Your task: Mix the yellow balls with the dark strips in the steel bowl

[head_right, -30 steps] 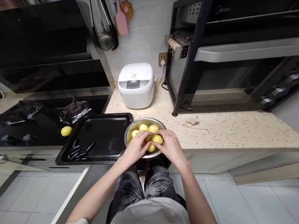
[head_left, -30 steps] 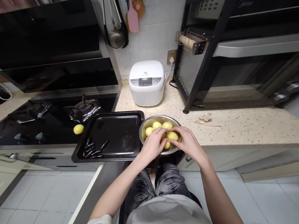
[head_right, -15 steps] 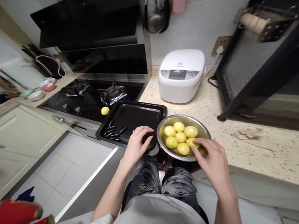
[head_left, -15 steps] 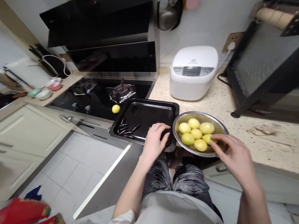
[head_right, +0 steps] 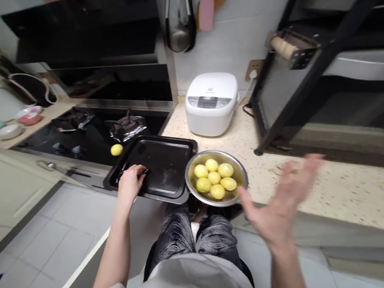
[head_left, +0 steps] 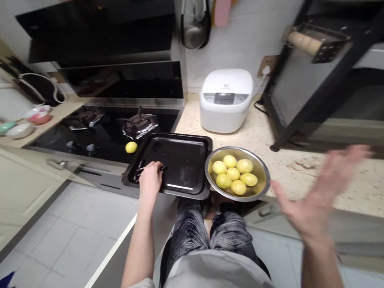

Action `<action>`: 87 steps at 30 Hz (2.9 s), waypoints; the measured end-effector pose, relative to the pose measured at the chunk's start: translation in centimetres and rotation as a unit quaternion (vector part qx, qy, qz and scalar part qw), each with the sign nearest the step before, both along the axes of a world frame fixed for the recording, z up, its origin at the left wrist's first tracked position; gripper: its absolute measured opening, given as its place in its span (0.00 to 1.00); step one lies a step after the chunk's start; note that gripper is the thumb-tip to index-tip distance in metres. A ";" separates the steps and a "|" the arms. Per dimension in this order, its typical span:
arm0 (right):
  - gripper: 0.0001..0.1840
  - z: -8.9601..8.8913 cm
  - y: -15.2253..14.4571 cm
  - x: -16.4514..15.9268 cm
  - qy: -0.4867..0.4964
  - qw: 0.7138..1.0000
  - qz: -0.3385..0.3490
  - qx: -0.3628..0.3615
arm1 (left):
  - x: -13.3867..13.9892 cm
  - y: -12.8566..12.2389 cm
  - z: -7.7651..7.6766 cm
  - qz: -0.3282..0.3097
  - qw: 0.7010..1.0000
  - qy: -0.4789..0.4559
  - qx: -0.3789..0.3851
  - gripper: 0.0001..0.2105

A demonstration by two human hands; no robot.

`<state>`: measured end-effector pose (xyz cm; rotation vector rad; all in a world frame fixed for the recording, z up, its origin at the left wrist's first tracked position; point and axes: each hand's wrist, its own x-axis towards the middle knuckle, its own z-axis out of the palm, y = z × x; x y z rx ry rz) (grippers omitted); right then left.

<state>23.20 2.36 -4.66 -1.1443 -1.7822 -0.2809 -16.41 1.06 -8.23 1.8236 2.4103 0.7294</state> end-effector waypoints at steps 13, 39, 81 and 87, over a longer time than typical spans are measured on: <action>0.22 -4.7 -1.0 -4.3 0.043 0.994 0.067 -0.080 | 14.5 4.6 2.0 -0.340 0.927 -0.135 0.080 0.12; 0.56 -4.3 0.2 -2.3 -0.005 0.999 0.018 -0.051 | 7.0 1.5 3.6 -0.283 0.956 0.071 0.027 0.19; 0.31 -4.3 -1.7 -7.0 -0.018 0.978 0.188 -0.082 | 14.5 -1.2 2.4 -0.323 0.868 -0.372 0.058 0.07; 0.23 -3.9 -1.2 -6.6 -0.021 0.978 0.177 -0.106 | 15.2 -1.4 1.5 -0.312 0.853 -0.413 0.061 0.09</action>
